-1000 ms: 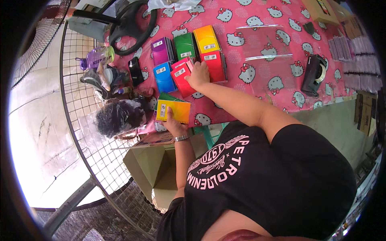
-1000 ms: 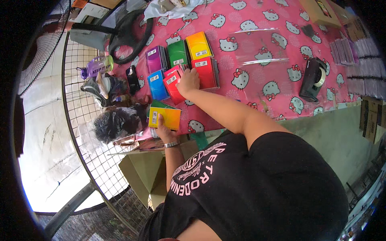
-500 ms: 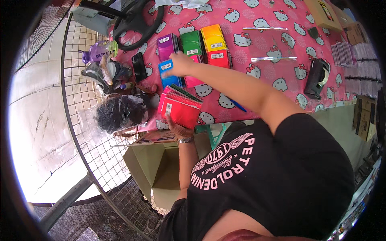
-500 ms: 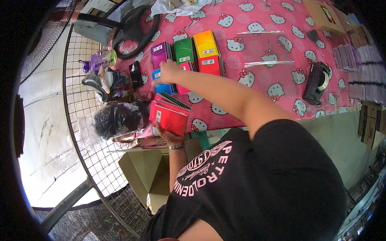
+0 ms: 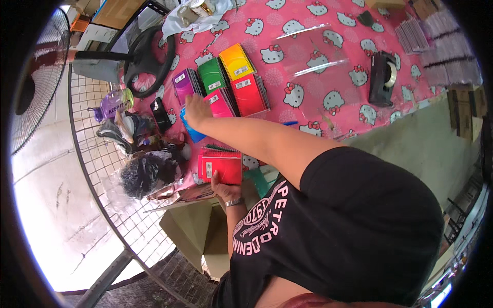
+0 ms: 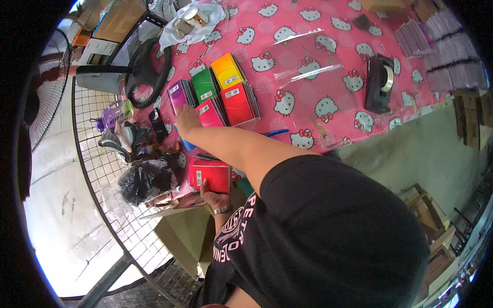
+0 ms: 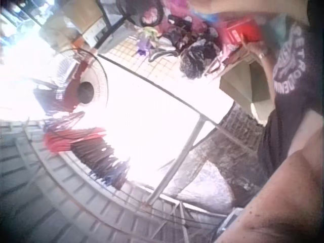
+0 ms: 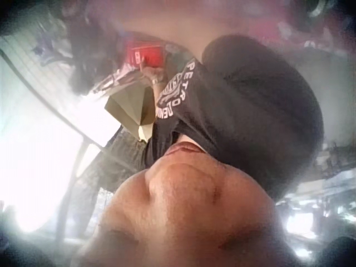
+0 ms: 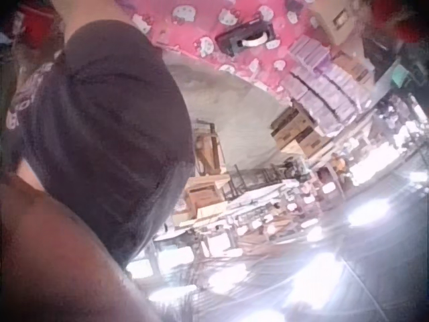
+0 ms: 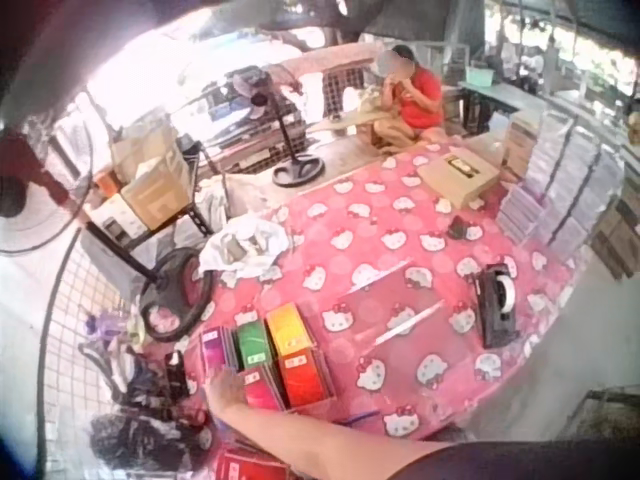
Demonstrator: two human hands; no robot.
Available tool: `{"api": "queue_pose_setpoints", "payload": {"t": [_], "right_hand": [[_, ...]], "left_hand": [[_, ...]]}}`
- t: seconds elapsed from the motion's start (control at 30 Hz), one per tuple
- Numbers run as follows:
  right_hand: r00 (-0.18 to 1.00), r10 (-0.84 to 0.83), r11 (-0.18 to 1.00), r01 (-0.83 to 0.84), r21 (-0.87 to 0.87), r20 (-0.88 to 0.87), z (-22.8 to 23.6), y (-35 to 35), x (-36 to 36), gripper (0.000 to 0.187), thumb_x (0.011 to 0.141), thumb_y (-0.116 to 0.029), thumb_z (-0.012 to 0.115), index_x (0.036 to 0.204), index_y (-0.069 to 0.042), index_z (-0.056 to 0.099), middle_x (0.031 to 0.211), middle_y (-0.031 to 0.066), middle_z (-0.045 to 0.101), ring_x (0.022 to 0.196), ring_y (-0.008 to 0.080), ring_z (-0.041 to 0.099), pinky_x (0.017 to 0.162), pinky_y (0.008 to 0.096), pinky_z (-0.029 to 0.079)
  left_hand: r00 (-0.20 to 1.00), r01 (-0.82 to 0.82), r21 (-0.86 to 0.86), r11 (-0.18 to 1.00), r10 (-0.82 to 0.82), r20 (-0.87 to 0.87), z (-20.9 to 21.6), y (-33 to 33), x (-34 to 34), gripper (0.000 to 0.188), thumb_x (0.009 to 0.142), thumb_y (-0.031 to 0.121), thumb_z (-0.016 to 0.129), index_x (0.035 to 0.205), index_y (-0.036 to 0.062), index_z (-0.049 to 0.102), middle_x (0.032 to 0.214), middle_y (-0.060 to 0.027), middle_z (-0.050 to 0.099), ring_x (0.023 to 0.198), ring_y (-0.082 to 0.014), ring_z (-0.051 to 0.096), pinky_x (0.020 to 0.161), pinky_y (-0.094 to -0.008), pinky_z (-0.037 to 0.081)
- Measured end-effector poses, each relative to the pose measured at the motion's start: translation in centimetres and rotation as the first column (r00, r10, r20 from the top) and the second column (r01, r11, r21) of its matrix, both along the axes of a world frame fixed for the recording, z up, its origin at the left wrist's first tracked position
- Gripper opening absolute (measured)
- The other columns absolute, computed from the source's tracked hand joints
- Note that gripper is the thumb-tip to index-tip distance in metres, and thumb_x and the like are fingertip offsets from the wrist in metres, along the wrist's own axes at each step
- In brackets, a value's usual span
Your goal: The person picks up a stack of colorful notebooks, slides them into a clear plastic bag, and secures the opening with tape.
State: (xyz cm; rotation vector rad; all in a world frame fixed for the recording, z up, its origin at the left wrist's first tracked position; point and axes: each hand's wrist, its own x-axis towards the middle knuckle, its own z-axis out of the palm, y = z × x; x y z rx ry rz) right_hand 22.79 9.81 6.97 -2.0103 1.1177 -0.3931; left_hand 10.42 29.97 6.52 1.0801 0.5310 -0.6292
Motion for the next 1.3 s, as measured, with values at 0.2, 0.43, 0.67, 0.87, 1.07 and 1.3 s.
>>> {"api": "queue_pose_setpoints", "payload": {"t": [0.2,0.43,0.67,0.87,1.07,1.3], "right_hand": [[0.965,-0.075,0.995,0.057,-0.077,-0.251,-3.3,-2.8,0.0,0.023,0.087,-0.016,0.047,0.103,-0.008,0.061,0.104,0.0076,0.054,0.100,0.0247,0.054,0.082,0.0410,0.044],[0.979,-0.030,0.991,0.003,-0.135,-0.199,-1.6,1.2,-0.8,0.020,0.086,-0.016,0.047,0.100,-0.010,0.060,0.101,0.0061,0.056,0.097,0.0214,0.054,0.078,0.0412,0.040],[0.985,-0.167,0.977,0.159,0.144,0.047,-1.3,0.7,1.2,0.020,0.083,-0.017,0.051,0.099,-0.006,0.057,0.097,0.0141,0.057,0.094,0.0292,0.055,0.079,0.0411,0.042],[0.611,0.222,0.862,-0.487,0.140,0.760,5.6,-3.0,-3.8,0.038,0.063,0.003,0.063,0.098,-0.001,0.050,0.100,0.0189,0.052,0.094,0.0346,0.054,0.079,0.0389,0.045],[0.831,0.309,0.925,-0.150,-0.349,0.462,4.2,-7.9,-19.1,0.061,0.066,-0.018,0.069,0.119,0.001,0.044,0.107,0.0246,0.054,0.099,0.0377,0.055,0.088,0.0436,0.043],[0.949,0.110,0.875,-0.233,0.423,0.296,2.6,-15.2,-36.1,0.089,0.067,-0.027,0.078,0.136,0.001,0.030,0.126,0.0232,0.048,0.112,0.0343,0.051,0.097,0.0379,0.040]], "left_hand": [[0.987,0.157,-0.057,0.986,-0.158,-0.007,2.2,-4.3,-1.2,0.049,0.074,0.025,0.061,0.118,0.0031,0.051,0.116,-0.0127,0.060,0.104,-0.0314,0.057,0.091,-0.0442,0.046],[0.999,0.047,-0.003,0.999,-0.047,-0.008,0.1,-1.9,-2.2,0.053,0.074,0.028,0.062,0.120,0.0050,0.050,0.116,-0.0119,0.059,0.105,-0.0314,0.056,0.087,-0.0466,0.047],[0.997,0.073,0.046,0.996,-0.073,0.003,-0.2,-2.2,-0.7,0.056,0.072,0.030,0.062,0.121,0.0067,0.048,0.116,-0.0115,0.059,0.103,-0.0309,0.057,0.082,-0.0473,0.048],[0.979,0.106,-0.040,0.994,-0.097,0.179,0.8,-4.1,-1.0,0.074,0.078,0.055,0.057,0.134,0.0098,0.039,0.133,-0.0144,0.047,0.117,-0.0344,0.048,0.095,-0.0516,0.042],[0.847,0.476,-0.285,0.832,-0.347,0.402,3.5,-13.5,-1.8,0.093,0.076,0.071,0.049,0.141,0.0088,0.026,0.140,-0.0162,0.036,0.121,-0.0360,0.044,0.099,-0.0522,0.039],[0.392,0.910,-0.017,0.414,-0.846,0.362,1.4,-26.3,-5.3,0.066,0.070,0.008,0.072,0.127,0.0028,0.039,0.119,-0.0126,0.054,0.103,-0.0254,0.058,0.087,-0.0382,0.050]]}}
